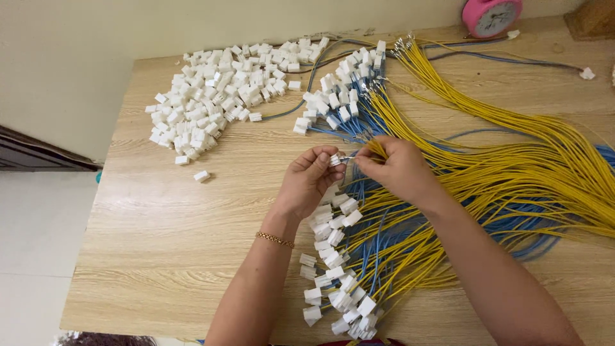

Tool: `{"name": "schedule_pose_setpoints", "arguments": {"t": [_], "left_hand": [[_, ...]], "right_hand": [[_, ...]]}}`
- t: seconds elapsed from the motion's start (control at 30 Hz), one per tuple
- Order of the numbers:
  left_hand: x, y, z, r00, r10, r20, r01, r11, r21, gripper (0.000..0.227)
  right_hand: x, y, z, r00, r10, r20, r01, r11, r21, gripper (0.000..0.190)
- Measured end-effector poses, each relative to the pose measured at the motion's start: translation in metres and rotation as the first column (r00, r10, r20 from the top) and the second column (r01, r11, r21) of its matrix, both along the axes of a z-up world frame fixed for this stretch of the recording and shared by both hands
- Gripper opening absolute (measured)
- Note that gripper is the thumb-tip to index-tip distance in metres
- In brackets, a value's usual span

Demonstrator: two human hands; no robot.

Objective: Insert terminal-tipped wires into white plastic housing connectors to assemble cable harnesses.

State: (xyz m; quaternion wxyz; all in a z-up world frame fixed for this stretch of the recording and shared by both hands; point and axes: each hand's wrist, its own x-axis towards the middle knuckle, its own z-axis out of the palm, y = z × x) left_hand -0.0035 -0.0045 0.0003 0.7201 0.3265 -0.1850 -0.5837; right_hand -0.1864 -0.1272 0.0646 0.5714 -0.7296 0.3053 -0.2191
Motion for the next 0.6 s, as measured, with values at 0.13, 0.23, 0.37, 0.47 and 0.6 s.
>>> {"name": "schedule_pose_setpoints", "arguments": {"t": [0.13,0.23,0.37,0.47,0.6], "left_hand": [[0.002,0.001,-0.004,1.000,-0.012,0.006,0.012,1.000,0.006,0.021],[0.001,0.002,0.004,0.999,-0.001,0.048,0.000,1.000,0.018,0.021],[-0.003,-0.001,0.001,0.966,0.009,0.258,-0.031,0.996,0.083,0.019],[-0.009,-0.004,0.007,0.951,0.010,0.309,-0.036,0.996,0.077,0.017],[-0.012,-0.004,0.003,0.906,0.013,0.424,-0.070,0.990,0.119,0.015]], "right_hand": [[0.001,0.003,0.010,0.997,-0.016,-0.070,0.010,0.996,-0.084,0.021],[0.002,0.005,0.020,0.995,-0.012,-0.103,0.000,0.993,-0.114,0.022],[0.005,0.011,0.026,0.977,-0.023,-0.212,-0.026,0.974,-0.226,0.025],[0.005,0.010,0.024,0.976,-0.001,-0.216,-0.061,0.958,-0.281,0.025],[0.006,0.009,0.011,0.981,0.054,-0.186,-0.108,0.950,-0.293,0.025]]}}
